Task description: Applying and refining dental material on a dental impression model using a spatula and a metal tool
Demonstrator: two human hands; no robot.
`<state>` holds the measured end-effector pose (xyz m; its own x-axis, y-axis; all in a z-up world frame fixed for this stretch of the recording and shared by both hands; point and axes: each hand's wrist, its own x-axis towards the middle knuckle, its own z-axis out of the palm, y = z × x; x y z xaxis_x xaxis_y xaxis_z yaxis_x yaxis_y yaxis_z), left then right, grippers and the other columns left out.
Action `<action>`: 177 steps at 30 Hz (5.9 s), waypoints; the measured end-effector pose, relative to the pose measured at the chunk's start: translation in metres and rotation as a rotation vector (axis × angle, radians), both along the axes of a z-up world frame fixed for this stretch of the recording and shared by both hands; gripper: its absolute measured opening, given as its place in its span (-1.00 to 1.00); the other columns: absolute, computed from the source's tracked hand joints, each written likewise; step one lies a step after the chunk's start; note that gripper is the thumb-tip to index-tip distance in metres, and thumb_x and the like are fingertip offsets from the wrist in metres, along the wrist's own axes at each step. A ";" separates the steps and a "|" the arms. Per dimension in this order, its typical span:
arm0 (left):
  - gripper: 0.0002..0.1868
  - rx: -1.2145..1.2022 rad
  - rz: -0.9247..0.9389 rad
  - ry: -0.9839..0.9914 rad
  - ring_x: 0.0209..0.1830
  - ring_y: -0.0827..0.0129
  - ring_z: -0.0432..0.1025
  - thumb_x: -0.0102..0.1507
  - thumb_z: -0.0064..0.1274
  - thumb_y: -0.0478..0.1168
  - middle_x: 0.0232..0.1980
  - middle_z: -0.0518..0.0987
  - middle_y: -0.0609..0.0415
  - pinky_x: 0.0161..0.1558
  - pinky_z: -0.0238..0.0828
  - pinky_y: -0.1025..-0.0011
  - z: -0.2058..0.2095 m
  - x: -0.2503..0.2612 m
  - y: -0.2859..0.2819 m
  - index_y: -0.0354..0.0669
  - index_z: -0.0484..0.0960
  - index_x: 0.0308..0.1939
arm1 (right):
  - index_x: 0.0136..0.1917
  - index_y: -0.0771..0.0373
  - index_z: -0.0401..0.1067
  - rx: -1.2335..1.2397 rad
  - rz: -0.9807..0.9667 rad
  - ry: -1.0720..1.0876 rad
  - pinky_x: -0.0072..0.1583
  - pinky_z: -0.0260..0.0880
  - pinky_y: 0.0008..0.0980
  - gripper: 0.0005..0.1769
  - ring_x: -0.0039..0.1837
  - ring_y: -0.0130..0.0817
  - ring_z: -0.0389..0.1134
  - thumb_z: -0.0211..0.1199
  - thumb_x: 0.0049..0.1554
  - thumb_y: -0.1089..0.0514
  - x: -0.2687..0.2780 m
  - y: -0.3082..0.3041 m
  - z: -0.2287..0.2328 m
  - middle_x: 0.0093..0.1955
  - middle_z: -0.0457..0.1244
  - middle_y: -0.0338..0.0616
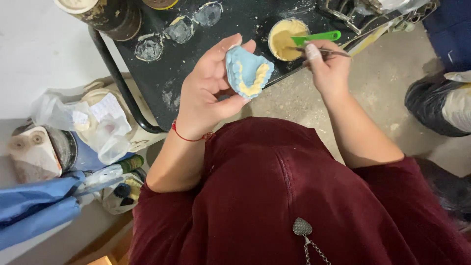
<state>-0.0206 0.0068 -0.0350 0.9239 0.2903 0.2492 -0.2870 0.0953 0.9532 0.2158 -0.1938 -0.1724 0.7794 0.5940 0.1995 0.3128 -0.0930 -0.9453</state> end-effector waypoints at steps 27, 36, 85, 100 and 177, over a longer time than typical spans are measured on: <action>-0.17 0.125 -0.035 0.029 0.37 0.43 0.46 0.35 0.20 -0.56 0.60 0.42 -0.03 0.22 0.63 0.47 0.018 0.013 -0.009 -0.08 0.16 0.60 | 0.08 0.24 0.47 0.711 0.248 0.139 -0.24 0.52 -0.29 -0.81 -0.19 -0.12 0.46 0.20 0.36 0.08 -0.034 -0.036 0.116 -0.17 0.34 0.02; -0.22 0.364 0.016 0.067 -0.06 0.55 0.55 0.33 0.20 -0.42 0.46 0.50 0.33 0.19 0.70 0.58 0.032 0.018 -0.013 0.08 0.23 0.57 | 0.00 0.34 0.34 0.628 0.206 -0.004 -0.18 0.53 -0.20 -0.71 -0.23 -0.01 0.43 0.26 0.25 0.06 -0.043 -0.036 0.112 -0.20 0.29 0.15; -0.29 0.160 0.140 -0.097 0.40 0.36 0.47 0.31 0.27 -0.53 0.46 0.39 0.10 0.27 0.63 0.42 0.017 0.024 -0.023 0.10 0.28 0.38 | 0.17 0.41 0.41 0.305 0.558 -0.682 0.02 0.50 -0.02 -0.61 -0.05 0.22 0.50 0.06 0.30 0.03 -0.012 -0.066 0.127 0.02 0.34 0.26; -0.26 0.105 0.192 -0.181 0.59 0.04 0.33 0.24 0.35 -0.52 0.46 0.41 -0.19 0.50 0.41 0.19 -0.008 0.019 -0.007 0.00 0.23 0.31 | 0.08 0.29 0.43 0.018 -0.051 0.045 -0.22 0.45 -0.44 -0.86 -0.23 -0.35 0.42 0.24 0.45 0.17 0.014 -0.016 -0.001 -0.18 0.34 -0.03; -0.36 0.201 0.181 -0.124 0.54 0.24 0.41 0.35 0.00 -0.62 0.62 0.27 -0.27 0.25 0.55 0.44 0.013 0.025 -0.028 0.11 0.16 0.30 | 0.01 0.38 0.43 0.545 0.199 -0.289 -0.14 0.62 -0.13 -0.62 -0.19 0.01 0.47 0.25 0.31 -0.04 -0.067 -0.017 0.136 -0.10 0.34 0.06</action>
<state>0.0049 -0.0213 -0.0222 0.8208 0.3808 0.4258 -0.3972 -0.1551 0.9045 0.1487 -0.2104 -0.0362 0.5345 0.4760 0.6984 0.5232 0.4626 -0.7158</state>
